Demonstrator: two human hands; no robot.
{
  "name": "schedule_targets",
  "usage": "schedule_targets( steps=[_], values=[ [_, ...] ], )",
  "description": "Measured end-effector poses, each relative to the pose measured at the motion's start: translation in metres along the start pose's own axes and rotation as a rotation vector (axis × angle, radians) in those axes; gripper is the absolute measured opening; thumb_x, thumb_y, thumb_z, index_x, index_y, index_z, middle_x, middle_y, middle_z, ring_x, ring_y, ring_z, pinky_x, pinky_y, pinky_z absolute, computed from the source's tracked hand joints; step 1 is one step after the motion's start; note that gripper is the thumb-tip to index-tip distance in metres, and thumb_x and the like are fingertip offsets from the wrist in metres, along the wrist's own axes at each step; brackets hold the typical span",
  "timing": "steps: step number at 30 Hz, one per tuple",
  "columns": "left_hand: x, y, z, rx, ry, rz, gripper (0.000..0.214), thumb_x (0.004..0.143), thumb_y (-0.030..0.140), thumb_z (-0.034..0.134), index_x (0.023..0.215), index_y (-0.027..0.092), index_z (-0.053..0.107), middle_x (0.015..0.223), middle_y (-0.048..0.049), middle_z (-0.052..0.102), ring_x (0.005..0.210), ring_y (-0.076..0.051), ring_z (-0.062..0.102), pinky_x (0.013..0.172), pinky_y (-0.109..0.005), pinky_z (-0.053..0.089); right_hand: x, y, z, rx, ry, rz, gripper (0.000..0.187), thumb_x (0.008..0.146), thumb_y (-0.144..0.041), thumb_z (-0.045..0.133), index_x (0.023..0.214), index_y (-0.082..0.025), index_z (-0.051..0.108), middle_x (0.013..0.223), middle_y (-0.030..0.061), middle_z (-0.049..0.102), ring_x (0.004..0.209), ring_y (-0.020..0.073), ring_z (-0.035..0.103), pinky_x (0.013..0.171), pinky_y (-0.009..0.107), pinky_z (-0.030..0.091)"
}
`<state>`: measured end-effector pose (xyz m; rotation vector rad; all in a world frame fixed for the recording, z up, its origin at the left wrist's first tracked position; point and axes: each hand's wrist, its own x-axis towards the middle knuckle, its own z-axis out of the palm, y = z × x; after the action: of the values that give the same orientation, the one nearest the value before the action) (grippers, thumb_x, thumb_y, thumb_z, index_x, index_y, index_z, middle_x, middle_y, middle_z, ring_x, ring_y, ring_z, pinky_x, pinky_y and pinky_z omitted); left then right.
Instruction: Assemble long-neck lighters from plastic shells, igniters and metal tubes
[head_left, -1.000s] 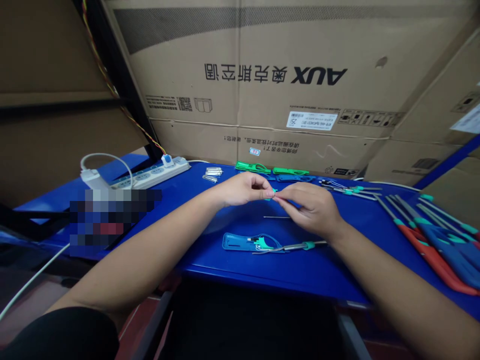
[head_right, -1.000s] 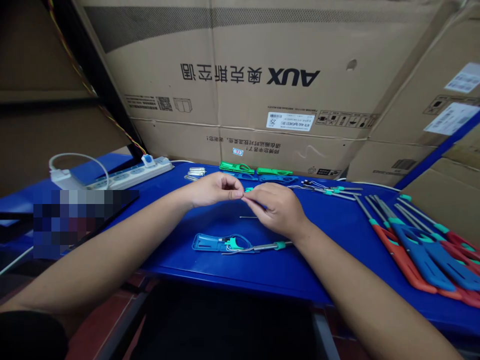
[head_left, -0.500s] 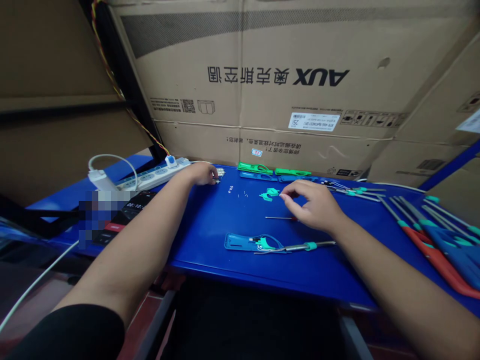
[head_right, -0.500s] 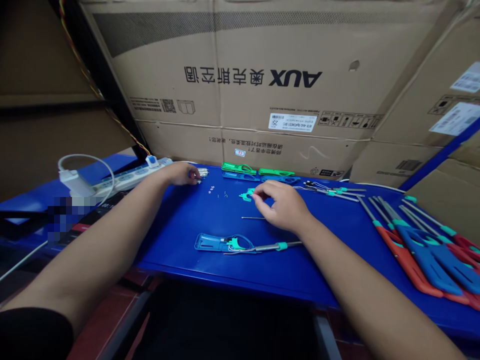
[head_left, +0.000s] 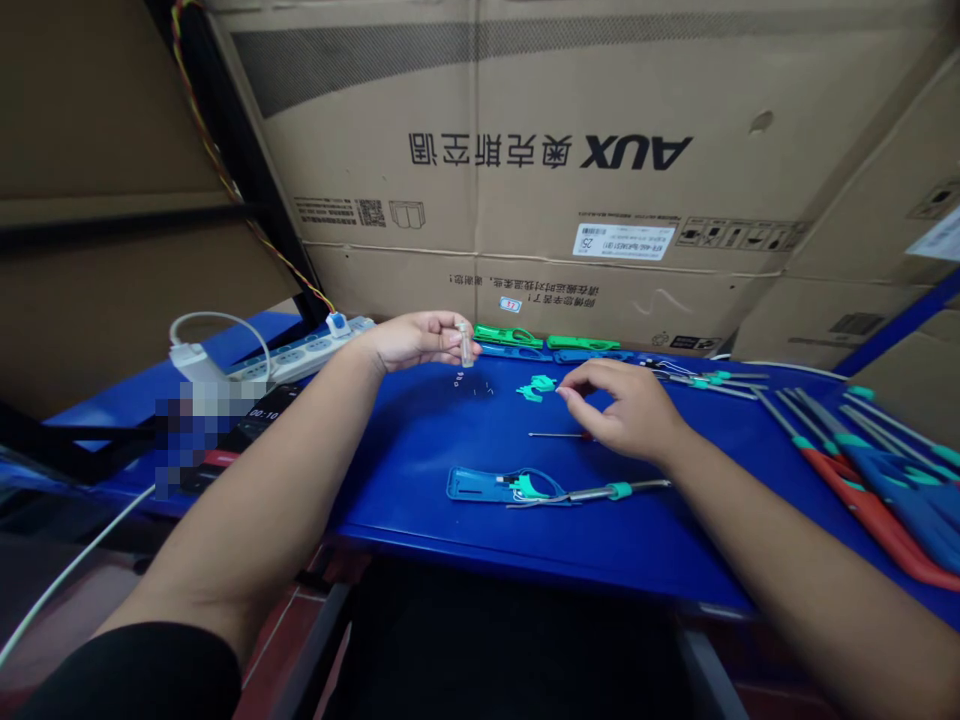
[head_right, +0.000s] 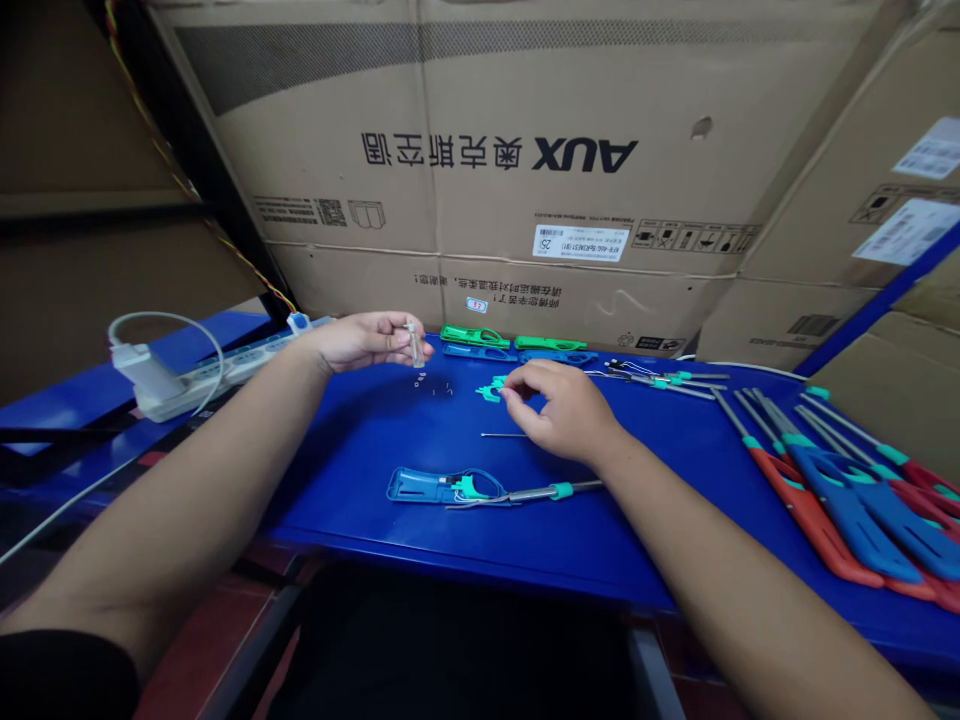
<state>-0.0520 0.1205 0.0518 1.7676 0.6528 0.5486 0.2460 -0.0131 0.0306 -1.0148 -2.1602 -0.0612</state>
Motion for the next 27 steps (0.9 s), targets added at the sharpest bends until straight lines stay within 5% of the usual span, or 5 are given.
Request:
schedule_targets(
  steps=[4,7,10,15,27],
  values=[
    [0.008,0.008,0.036,0.279,0.067,0.187,0.032,0.084,0.039,0.069,0.102,0.014,0.06,0.092,-0.0081,0.07,0.081,-0.015,0.064,0.08,-0.033,0.052,0.002,-0.003,-0.001,0.012,0.026,0.033,0.01,0.089,-0.023,0.057,0.083,-0.021,0.063,0.081,0.0034,0.07,0.074,0.0179,0.064,0.071,0.033,0.05],
    [0.011,0.014,0.069,0.777,0.092,0.53,0.026,0.092,0.033,0.061,0.111,0.016,0.067,0.1,-0.0094,0.069,0.092,-0.018,0.063,0.087,-0.035,0.049,0.002,-0.006,-0.003,0.002,0.059,0.025,0.01,0.091,-0.023,0.055,0.084,-0.021,0.062,0.083,0.0042,0.069,0.076,0.0185,0.064,0.072,0.034,0.05],
    [0.009,0.019,0.091,0.976,0.059,0.723,0.029,0.098,0.028,0.051,0.12,0.016,0.065,0.102,-0.0104,0.067,0.096,-0.019,0.061,0.087,-0.034,0.05,0.002,-0.008,-0.006,-0.022,0.129,0.0,0.009,0.092,-0.023,0.054,0.086,-0.022,0.062,0.083,0.004,0.069,0.076,0.018,0.064,0.072,0.033,0.05],
    [0.005,0.022,0.102,0.96,0.099,0.772,0.023,0.097,0.017,0.046,0.115,0.014,0.061,0.113,-0.0117,0.065,0.107,-0.02,0.061,0.092,-0.033,0.05,0.001,-0.013,-0.009,-0.029,0.147,-0.039,0.01,0.093,-0.023,0.054,0.088,-0.022,0.063,0.084,0.0033,0.071,0.077,0.0179,0.066,0.075,0.033,0.051],
    [0.006,0.02,0.11,1.054,0.208,0.862,0.028,0.09,0.007,0.044,0.109,0.015,0.063,0.096,-0.0084,0.071,0.089,-0.019,0.064,0.079,-0.033,0.052,0.0,-0.019,-0.01,-0.025,0.108,-0.102,0.01,0.093,-0.021,0.055,0.088,-0.022,0.064,0.082,0.0025,0.07,0.075,0.0162,0.065,0.073,0.031,0.05]
  ],
)
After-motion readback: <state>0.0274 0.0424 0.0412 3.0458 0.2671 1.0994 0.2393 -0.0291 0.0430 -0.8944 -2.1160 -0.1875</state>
